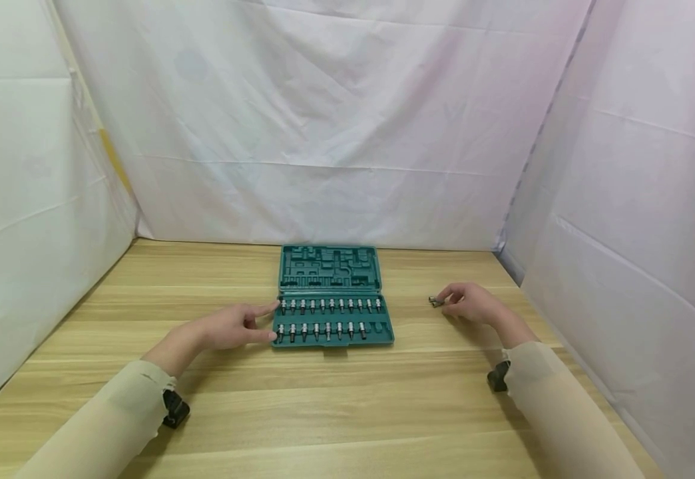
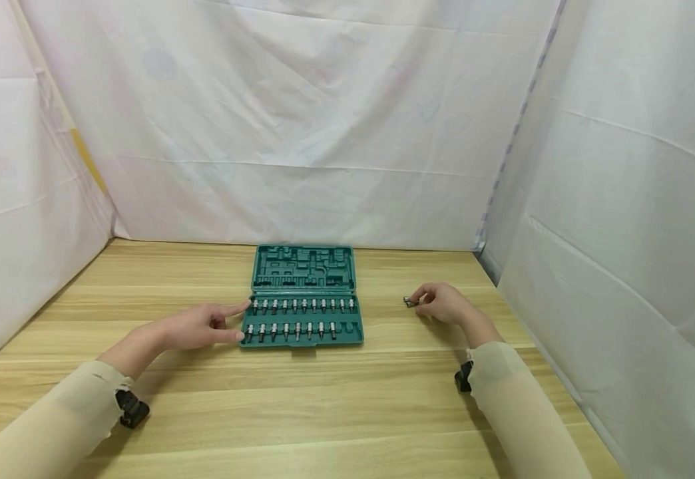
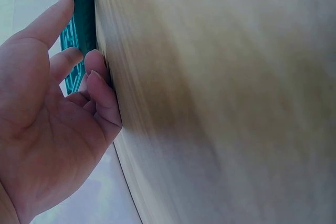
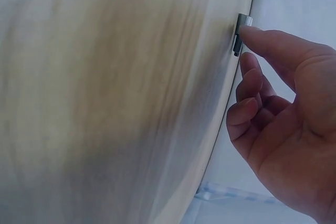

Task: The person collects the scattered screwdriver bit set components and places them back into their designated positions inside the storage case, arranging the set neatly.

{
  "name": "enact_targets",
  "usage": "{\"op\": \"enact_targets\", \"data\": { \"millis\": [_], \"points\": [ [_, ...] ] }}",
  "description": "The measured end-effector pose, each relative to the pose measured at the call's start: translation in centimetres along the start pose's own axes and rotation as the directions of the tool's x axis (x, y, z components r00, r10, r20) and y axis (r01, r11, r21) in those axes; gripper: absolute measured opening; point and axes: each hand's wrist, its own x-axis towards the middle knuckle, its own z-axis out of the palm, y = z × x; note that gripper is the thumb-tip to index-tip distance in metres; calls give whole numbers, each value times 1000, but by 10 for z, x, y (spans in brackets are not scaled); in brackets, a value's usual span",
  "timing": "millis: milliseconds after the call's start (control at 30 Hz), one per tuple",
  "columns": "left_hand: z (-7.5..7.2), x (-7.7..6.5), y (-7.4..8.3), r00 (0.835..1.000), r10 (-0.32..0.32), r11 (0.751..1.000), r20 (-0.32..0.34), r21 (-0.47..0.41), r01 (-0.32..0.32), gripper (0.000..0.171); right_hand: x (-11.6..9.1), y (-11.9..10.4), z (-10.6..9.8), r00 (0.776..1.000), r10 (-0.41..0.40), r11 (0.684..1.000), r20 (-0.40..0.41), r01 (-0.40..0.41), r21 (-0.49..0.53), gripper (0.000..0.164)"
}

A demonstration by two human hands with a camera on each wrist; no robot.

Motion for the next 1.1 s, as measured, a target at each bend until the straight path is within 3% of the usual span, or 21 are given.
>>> {"op": "enact_targets", "data": {
  "millis": [500, 733, 1100],
  "points": [
    [0, 1, -1, 1000, -1, 1000, -7, 5, 1, 84, -3, -5, 0, 1000, 6, 999, 11, -6, -44, 16],
    [0, 0, 0, 1000, -8, 1000, -5, -1, 8, 84, -6, -8, 0, 998, 14, 997, 54, -10, -81, 10],
    [0, 0, 1, 1000, -7, 1000, -5, 13, 7, 84, -6, -19, 10, 998, -32, 998, 60, 29, 47, 16]
  ]
}}
